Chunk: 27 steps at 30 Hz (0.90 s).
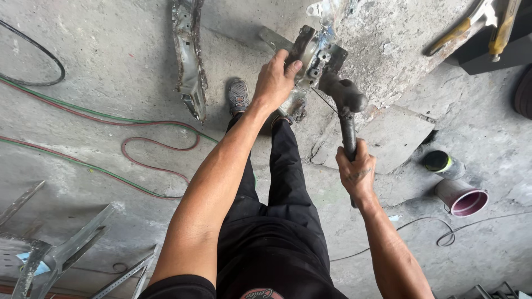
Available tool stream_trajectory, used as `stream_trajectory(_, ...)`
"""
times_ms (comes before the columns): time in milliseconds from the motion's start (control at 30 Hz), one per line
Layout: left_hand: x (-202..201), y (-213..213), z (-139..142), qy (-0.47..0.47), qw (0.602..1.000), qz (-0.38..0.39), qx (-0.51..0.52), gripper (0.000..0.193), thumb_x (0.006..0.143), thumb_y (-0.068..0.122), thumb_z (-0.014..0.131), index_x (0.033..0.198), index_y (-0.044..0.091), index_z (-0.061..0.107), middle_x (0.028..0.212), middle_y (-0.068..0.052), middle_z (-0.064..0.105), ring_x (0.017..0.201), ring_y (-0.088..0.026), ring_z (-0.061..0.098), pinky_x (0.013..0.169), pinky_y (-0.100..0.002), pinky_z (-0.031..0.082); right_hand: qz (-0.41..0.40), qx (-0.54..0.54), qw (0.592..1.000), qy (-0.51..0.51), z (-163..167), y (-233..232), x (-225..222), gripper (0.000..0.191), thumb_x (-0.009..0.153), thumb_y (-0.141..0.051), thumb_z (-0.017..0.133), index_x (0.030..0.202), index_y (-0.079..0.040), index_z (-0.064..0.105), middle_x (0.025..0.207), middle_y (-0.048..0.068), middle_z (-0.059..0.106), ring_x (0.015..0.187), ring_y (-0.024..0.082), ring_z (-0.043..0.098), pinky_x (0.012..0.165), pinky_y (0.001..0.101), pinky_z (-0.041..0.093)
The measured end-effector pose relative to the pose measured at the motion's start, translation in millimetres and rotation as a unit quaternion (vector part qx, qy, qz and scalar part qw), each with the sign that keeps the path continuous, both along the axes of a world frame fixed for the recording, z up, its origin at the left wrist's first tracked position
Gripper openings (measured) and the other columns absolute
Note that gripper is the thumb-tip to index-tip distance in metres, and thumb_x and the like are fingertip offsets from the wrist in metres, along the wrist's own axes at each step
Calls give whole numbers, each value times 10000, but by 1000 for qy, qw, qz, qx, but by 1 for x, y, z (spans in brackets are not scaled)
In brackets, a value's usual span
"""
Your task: The person repeatedly strikes a metal automotive part with a sledgehammer on a concrete block, rotating and repositioning the part between strikes to shape or flatten it. The person also briefly uses pliers to adjust the part before resuming hammering.
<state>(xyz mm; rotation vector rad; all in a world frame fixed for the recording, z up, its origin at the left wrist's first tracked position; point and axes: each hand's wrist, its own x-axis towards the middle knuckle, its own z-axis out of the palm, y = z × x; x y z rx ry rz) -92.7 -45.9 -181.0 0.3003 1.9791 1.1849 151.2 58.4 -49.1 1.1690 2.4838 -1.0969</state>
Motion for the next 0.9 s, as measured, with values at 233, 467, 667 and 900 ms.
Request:
stream_trajectory(233,0,-2,-4,35,999,-20,-11,441,1030,518,488,1049,80,530,656,-15,591,523,-128,600,456,-326,484,44,110,982,145,36,-4,15,190,1027,-105,673,1057,4,520,711,100,612,589,150,617,523,336,484)
stream_trajectory(467,2,4,-2,-44,999,-5,11,401,996,477,501,1153,110,534,720,1,653,447,-180,504,383,-372,422,10,55,996,-69,-17,4,-6,203,904,-89,678,1024,28,562,634,231,598,536,343,615,523,445,490)
stream_trajectory(667,9,9,-5,121,992,-13,31,377,1049,444,518,1133,78,546,723,-47,659,543,-134,595,464,-332,438,-16,29,999,-26,-14,10,-17,165,959,-102,649,1014,18,551,639,222,577,533,326,577,529,455,468)
stream_trajectory(900,8,8,-13,-7,1000,-15,19,396,1023,515,469,1080,123,490,746,-10,644,513,-98,547,400,-282,454,-34,30,998,-51,24,6,0,164,953,-100,647,1001,17,544,595,105,598,471,180,595,415,366,458)
